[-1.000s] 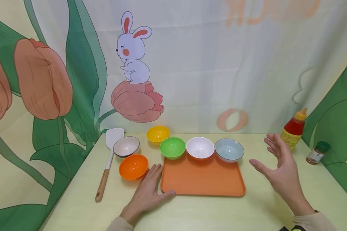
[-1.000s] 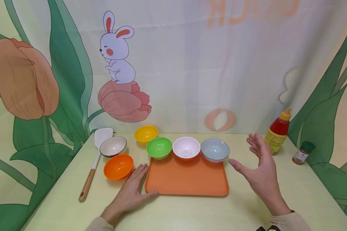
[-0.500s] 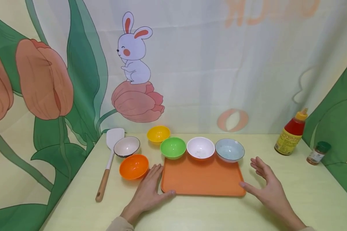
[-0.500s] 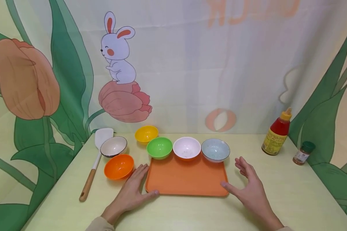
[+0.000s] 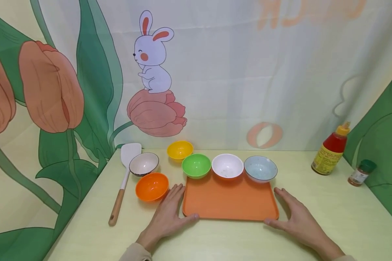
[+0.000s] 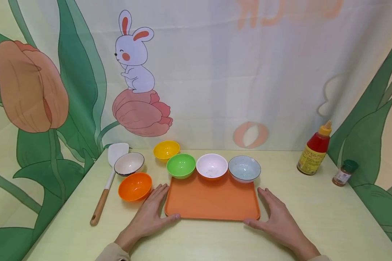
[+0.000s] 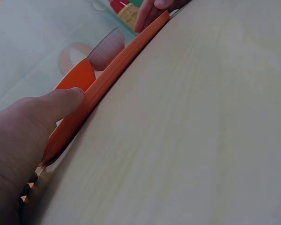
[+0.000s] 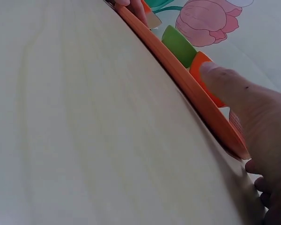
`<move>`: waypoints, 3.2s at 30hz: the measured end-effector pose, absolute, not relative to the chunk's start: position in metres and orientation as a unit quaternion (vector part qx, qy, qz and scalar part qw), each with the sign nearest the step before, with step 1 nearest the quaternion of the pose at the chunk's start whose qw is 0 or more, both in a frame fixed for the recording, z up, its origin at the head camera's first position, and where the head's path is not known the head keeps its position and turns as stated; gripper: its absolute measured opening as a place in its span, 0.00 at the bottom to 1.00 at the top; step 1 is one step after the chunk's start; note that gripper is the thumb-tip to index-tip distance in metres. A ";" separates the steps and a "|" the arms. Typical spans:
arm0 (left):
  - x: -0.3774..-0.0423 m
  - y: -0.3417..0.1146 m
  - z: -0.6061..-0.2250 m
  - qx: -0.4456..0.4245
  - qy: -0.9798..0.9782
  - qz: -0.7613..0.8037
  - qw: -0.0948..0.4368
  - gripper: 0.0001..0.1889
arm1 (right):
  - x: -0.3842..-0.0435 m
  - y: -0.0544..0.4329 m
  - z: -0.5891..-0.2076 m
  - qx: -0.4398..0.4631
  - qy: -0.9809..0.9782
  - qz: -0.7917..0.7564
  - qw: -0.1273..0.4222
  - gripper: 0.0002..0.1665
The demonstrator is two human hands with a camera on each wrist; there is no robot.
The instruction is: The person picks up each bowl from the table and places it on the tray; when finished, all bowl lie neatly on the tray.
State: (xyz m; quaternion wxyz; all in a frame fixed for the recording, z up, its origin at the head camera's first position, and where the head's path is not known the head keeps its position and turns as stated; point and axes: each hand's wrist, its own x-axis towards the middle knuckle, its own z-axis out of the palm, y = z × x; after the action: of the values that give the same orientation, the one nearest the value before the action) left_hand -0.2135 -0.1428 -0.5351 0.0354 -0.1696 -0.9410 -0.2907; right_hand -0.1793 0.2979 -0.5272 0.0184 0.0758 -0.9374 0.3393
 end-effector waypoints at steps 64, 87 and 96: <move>-0.215 -0.218 -0.513 0.084 -0.817 -0.550 0.154 0.66 | -0.180 0.296 -0.533 0.109 -0.950 0.289 0.046 0.68; -0.218 -0.224 -0.516 0.097 -0.823 -0.549 0.108 0.64 | -0.182 0.296 -0.532 0.101 -0.952 0.286 0.035 0.72; -0.218 -0.219 -0.510 0.083 -0.800 -0.584 0.109 0.61 | -0.180 0.298 -0.529 0.102 -0.953 0.284 0.040 0.71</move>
State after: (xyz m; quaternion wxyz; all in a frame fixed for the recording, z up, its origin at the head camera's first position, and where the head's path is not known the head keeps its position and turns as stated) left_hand -0.2179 -0.2191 -0.5095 0.1090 0.0830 -0.8003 -0.5837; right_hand -0.1802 0.2983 -0.5289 0.0395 0.1021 -0.9526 0.2839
